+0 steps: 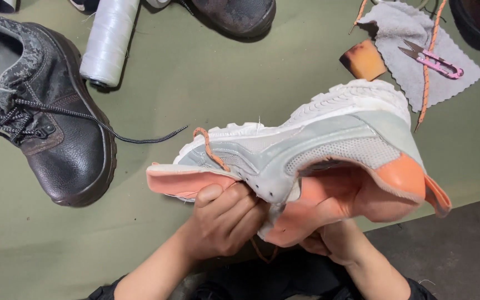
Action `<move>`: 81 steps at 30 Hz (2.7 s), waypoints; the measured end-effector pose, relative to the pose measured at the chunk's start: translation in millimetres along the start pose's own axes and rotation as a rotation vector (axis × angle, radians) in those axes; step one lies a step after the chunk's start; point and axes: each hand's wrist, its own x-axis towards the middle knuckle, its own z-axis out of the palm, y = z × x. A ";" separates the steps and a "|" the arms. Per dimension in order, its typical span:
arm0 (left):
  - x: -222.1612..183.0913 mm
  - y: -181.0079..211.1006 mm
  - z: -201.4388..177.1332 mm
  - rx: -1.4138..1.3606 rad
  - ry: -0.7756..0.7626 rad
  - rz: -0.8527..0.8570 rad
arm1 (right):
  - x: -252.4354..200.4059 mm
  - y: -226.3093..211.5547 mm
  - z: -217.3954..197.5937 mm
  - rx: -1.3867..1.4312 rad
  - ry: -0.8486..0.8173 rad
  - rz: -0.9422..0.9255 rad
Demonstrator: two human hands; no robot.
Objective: Hand-sewing a sneaker using an awl and thread to repair or assemble it.
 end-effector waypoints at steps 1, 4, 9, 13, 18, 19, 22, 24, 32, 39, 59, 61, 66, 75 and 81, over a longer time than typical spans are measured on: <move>0.3 -1.1 0.5 0.001 -0.001 -0.001 | -0.2 1.4 0.3 0.000 -0.002 0.000; -1.8 -2.1 4.5 0.060 -0.027 0.017 | -3.3 5.3 1.2 -0.147 0.058 -0.117; -11.5 -6.3 28.7 0.201 -0.104 -0.028 | 15.6 -29.6 4.1 -0.327 0.083 -0.275; -15.7 -5.8 34.8 0.199 -0.130 -0.054 | 8.7 -38.1 17.3 0.184 0.156 0.050; -18.1 -0.5 30.1 0.274 -0.060 0.045 | -4.8 12.5 38.4 0.032 0.268 -0.523; -19.7 0.0 29.1 0.271 -0.063 0.046 | -11.2 19.7 36.0 0.034 0.270 -0.520; -24.7 1.3 27.0 0.292 -0.088 0.090 | -16.7 19.5 26.8 -0.422 0.096 0.303; -28.2 0.8 25.6 0.311 -0.108 0.080 | 0.3 -9.7 18.5 -0.436 0.233 -0.635; -13.4 19.2 -13.1 0.369 -0.391 -0.058 | -14.6 12.3 31.7 -0.548 0.336 -0.620; 6.3 28.2 -38.7 0.028 -0.429 -0.300 | -26.6 38.3 40.2 -0.752 0.395 -0.602; -2.7 48.4 12.2 0.690 -0.729 -0.284 | -9.4 30.6 38.6 -0.731 0.439 -0.881; -3.7 45.1 10.2 0.683 -0.747 -0.283 | -8.7 29.8 38.5 -0.720 0.442 -0.922; -0.5 35.4 15.2 0.631 -0.799 -0.239 | -11.3 30.8 39.8 -0.757 0.443 -0.878; 6.8 25.3 13.7 0.622 -0.965 -0.191 | -5.8 17.7 35.7 -0.760 0.466 -0.915; 28.3 43.1 12.9 0.609 -0.923 -0.259 | 8.1 -0.4 32.8 -0.539 0.513 -0.998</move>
